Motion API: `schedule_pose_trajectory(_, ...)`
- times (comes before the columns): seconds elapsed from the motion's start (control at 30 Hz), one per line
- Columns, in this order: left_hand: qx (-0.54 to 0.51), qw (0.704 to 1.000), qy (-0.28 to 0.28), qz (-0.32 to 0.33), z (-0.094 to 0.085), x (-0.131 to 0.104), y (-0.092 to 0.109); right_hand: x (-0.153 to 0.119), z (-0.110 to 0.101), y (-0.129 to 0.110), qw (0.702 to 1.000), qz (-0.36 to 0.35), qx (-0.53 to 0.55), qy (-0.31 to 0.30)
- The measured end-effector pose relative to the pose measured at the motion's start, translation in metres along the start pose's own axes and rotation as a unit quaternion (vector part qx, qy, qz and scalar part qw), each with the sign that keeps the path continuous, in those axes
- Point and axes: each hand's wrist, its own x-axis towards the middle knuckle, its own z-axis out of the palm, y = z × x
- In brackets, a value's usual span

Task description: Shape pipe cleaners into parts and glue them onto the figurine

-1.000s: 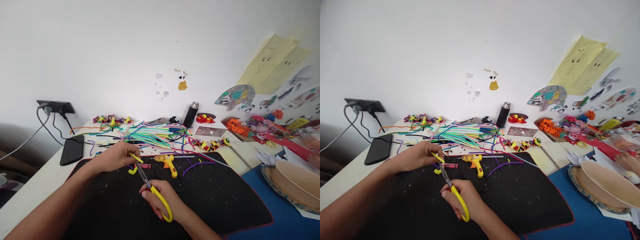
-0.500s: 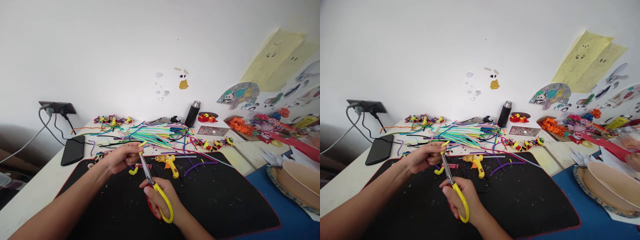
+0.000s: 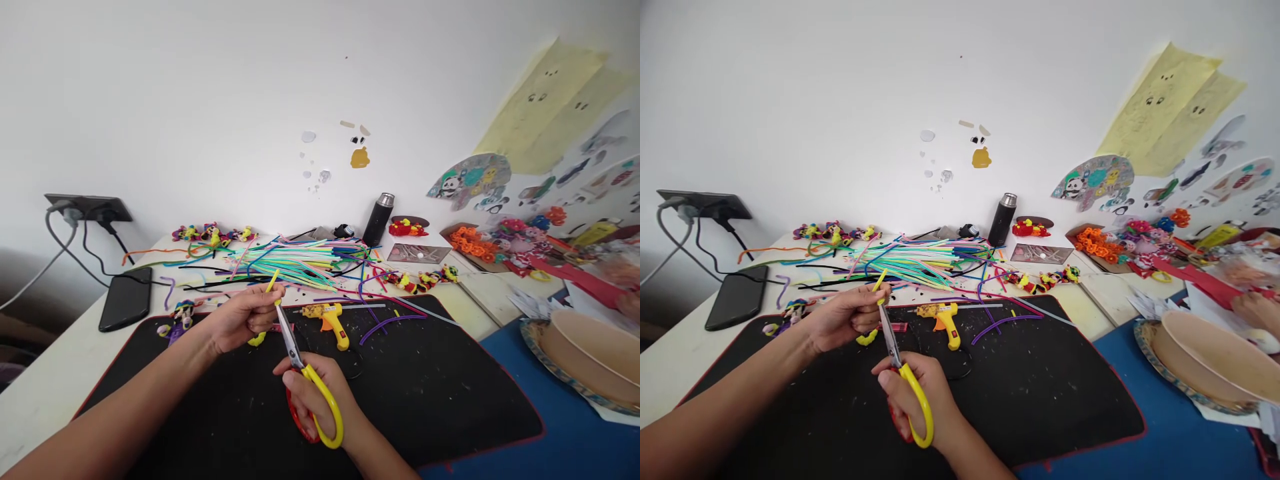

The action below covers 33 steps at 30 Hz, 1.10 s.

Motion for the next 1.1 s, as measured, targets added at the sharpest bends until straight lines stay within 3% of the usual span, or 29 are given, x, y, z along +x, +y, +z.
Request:
schedule_pose_trajectory(0.3,0.012,0.998,0.0,0.054,0.012,0.0,-0.007,0.001,-0.002,-0.004,1.0,-0.01,0.024,0.008)
schedule_pose_trajectory(0.6,0.148,0.964,0.171,0.143,0.023,0.001,-0.011,0.008,0.001,-0.007,0.998,-0.002,0.005,0.056)
schedule_pose_trajectory(0.77,0.169,0.954,0.202,0.144,0.02,0.002,-0.007,0.018,0.002,-0.01,0.99,0.025,-0.104,0.095)
schedule_pose_trajectory(0.9,0.179,0.949,0.208,0.156,0.016,0.0,-0.001,0.028,-0.002,-0.022,0.95,-0.01,-0.27,0.155)
schedule_pose_trajectory(1.0,0.207,0.94,0.212,0.171,0.014,-0.003,0.005,0.035,-0.007,-0.027,0.893,-0.091,-0.405,0.176)
schedule_pose_trajectory(1.1,0.22,0.933,0.224,0.177,0.011,-0.005,0.011,0.041,-0.008,-0.031,0.843,-0.116,-0.493,0.18)
